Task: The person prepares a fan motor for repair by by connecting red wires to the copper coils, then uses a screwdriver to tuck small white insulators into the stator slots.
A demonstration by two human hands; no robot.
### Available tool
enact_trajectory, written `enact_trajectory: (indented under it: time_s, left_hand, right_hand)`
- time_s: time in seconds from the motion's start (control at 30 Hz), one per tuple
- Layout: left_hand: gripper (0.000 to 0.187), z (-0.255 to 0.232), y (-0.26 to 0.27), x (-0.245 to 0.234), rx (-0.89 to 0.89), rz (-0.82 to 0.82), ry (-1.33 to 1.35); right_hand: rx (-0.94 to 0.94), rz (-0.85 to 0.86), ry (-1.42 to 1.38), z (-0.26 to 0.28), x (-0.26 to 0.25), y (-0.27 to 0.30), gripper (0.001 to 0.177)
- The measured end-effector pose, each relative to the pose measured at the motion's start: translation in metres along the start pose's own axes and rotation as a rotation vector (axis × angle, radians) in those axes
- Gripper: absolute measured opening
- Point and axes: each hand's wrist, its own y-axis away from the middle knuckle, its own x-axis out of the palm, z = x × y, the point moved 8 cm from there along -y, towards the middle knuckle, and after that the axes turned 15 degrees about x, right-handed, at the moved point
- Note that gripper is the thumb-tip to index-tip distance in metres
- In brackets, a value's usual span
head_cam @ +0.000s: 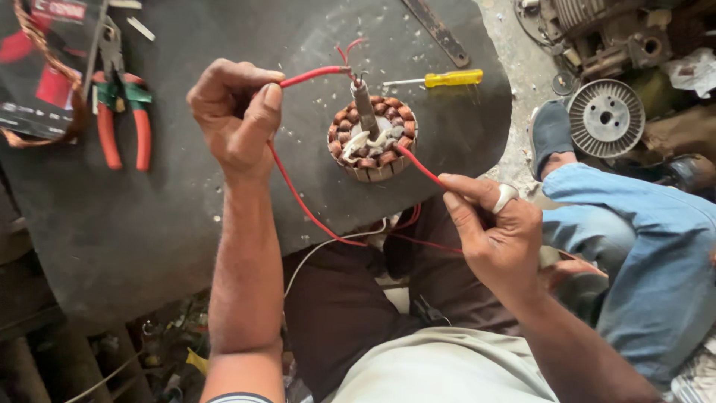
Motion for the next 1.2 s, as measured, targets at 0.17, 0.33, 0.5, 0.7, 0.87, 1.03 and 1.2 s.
enact_trajectory:
  time_s: [0.17,0.33,0.5,0.7,0.87,1.03,1.2]
  left_hand:
    - [0.001,-0.0019,-0.0001,0.0010,0.010,0.024,-0.007]
    - [0.001,-0.0028,-0.0002,0.0008,0.012,0.030,0.008]
    - [0.002,-0.0016,0.0002,-0.0002,0.009,0.034,-0.012]
    - [0.002,-0.0014,0.0005,-0.0007,0.021,0.042,-0.027]
    - [0.002,-0.0015,0.0005,-0.0003,0.024,0.046,-0.028]
    - [0.002,-0.0018,0.0006,0.0002,0.015,0.047,-0.021]
    - [0.002,-0.0016,0.0007,0.0001,0.009,0.037,-0.016]
  right_hand:
    - [0.010,0.021,-0.037,-0.0008,0.0004,0.0001,0.019]
    - [0.043,0.043,0.017,-0.0040,0.0033,-0.0005,0.019]
    - [0.009,0.019,-0.012,-0.0014,0.0001,-0.0003,0.019]
    - [0.059,0.057,-0.038,-0.0055,0.0028,-0.0023,0.018]
    - [0.021,0.039,-0.013,-0.0028,0.0009,-0.0017,0.019]
    - [0.013,0.035,-0.009,-0.0024,0.0006,-0.0018,0.018]
    - [0.002,0.063,-0.043,-0.0026,0.0011,-0.0024,0.018]
